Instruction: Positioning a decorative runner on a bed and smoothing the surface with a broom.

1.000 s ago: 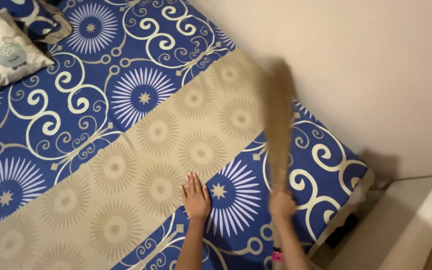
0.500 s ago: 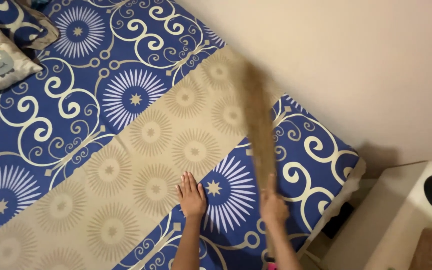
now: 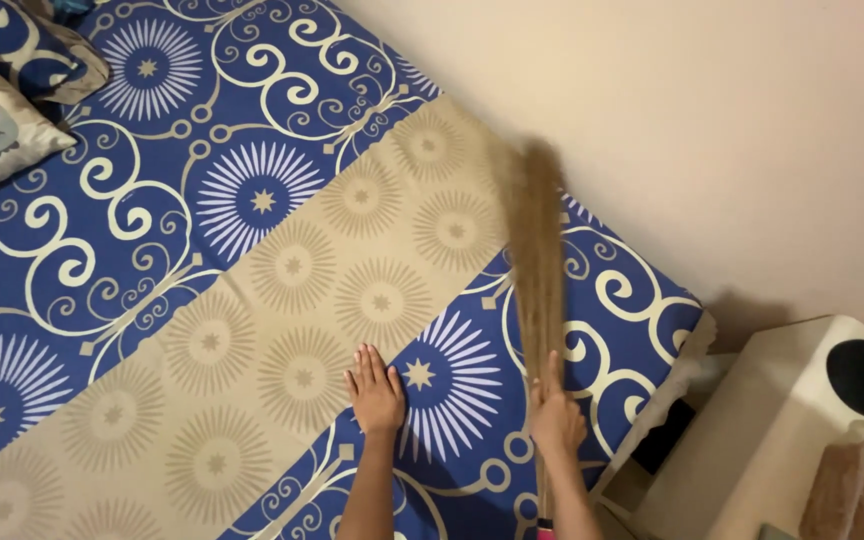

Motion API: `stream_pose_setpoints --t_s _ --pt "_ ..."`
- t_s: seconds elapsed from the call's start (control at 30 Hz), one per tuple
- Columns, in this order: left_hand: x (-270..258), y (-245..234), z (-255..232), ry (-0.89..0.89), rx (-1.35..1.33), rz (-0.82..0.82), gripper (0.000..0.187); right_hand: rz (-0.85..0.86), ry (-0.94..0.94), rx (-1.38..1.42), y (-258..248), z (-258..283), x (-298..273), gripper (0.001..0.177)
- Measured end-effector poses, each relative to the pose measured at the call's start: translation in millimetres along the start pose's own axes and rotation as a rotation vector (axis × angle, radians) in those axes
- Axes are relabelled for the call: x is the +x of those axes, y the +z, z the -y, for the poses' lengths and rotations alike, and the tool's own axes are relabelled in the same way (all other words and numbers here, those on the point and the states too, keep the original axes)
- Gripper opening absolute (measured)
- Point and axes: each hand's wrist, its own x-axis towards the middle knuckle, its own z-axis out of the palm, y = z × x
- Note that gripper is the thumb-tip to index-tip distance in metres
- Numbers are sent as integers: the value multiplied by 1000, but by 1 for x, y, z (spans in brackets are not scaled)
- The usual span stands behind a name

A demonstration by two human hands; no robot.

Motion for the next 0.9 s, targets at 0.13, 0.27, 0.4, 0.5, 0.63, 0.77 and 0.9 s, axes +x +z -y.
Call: stream_pose_setpoints --t_s 0.13,0.27,0.4,0.5,0.63,0.77,0.9 --pt "3 2 -4 -26 19 14 60 -298 -161 141 30 -15 16 63" --pt "-1 -1 -10 -76 -8 62 61 -313 -447 13 68 7 11 72" --pt "-6 -8 -13 -34 15 50 61 -162 -428 -7 91 30 15 59" --pt "-9 -10 -10 -1 -2 67 59 -149 -340 -85 94 6 24 69" --pt "-18 -10 -5 38 -12 93 60 -230 -58 -150 70 -56 25 66" --pt "-33 -13 -8 38 -36 139 61 -366 110 -58 72 -120 23 66" --pt "-50 -14 -14 83 -66 98 60 -478 -134 31 112 -109 -5 76"
